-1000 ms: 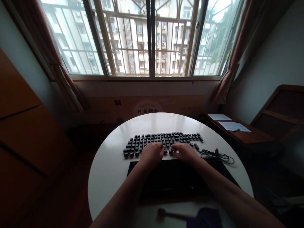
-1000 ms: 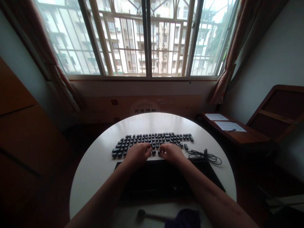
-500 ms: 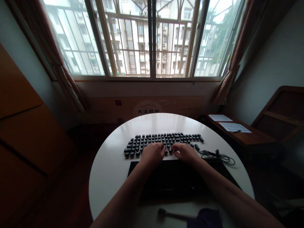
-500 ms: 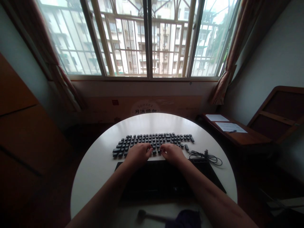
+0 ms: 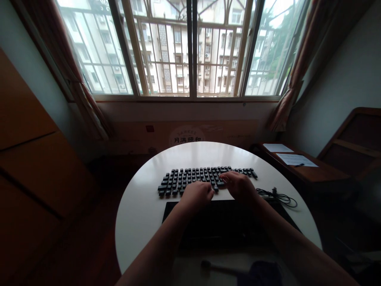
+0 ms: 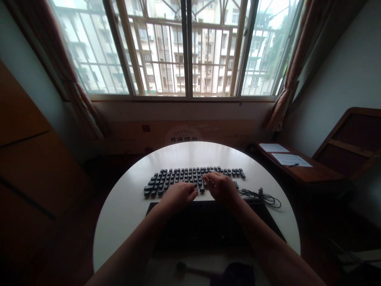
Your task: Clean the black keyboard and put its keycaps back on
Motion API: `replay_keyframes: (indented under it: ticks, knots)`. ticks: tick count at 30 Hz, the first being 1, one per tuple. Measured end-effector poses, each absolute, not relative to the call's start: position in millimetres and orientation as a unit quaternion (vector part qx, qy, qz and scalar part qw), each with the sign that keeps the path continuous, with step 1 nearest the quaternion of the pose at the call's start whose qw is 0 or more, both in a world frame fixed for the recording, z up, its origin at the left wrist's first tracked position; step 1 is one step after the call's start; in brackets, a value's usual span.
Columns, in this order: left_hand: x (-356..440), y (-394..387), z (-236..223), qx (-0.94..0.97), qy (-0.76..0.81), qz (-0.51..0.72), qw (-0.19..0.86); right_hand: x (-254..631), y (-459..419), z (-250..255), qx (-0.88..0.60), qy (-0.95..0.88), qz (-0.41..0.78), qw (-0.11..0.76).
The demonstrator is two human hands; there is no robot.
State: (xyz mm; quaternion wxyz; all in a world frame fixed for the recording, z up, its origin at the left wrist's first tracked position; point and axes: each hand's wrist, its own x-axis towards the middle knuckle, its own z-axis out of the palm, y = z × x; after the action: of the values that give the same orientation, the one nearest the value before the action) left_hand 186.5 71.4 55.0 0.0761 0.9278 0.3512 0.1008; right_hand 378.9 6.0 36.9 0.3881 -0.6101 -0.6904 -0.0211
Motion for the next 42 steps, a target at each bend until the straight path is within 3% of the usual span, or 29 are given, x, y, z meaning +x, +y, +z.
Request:
replay_keyframes:
  ticks: [3, 7, 12, 18, 23, 27, 36, 42]
  knots:
    - [186.0, 66.1, 56.5, 0.945, 0.305, 0.079, 0.084, 381.1, -5.2, 56.2, -0.591, -0.668, -0.048, 0.45]
    - [186.3, 60.5, 58.8, 0.957, 0.272, 0.06, 0.082, 388.0, -17.9, 79.1, -0.622, -0.63, -0.066, 0.46]
    - [187.5, 58.8, 60.1, 0.965, 0.246, 0.046, 0.082, 392.3, -56.8, 86.7, -0.636, -0.559, 0.142, 0.512]
    - [191.2, 59.6, 56.5, 0.966, 0.235, 0.051, 0.09, 385.1, -125.0, 43.7, -0.587, -0.488, 0.342, 0.548]
    - [194.9, 57.2, 53.5, 0.968, 0.227, 0.051, 0.095, 379.3, -136.2, 0.3, -0.596, -0.395, 0.351, 0.605]
    - [195.4, 56.1, 52.1, 0.973, 0.211, 0.034, 0.091, 369.0, -120.8, -14.6, -0.605, -0.381, 0.353, 0.604]
    - [195.3, 54.3, 50.5, 0.981, 0.177, 0.016, 0.084, 366.7, -112.0, -24.1, -0.643, -0.43, 0.3, 0.557]
    - [196.5, 52.6, 50.8, 0.982, 0.17, 0.014, 0.079, 366.0, -109.6, -18.2, -0.693, -0.5, 0.233, 0.463]
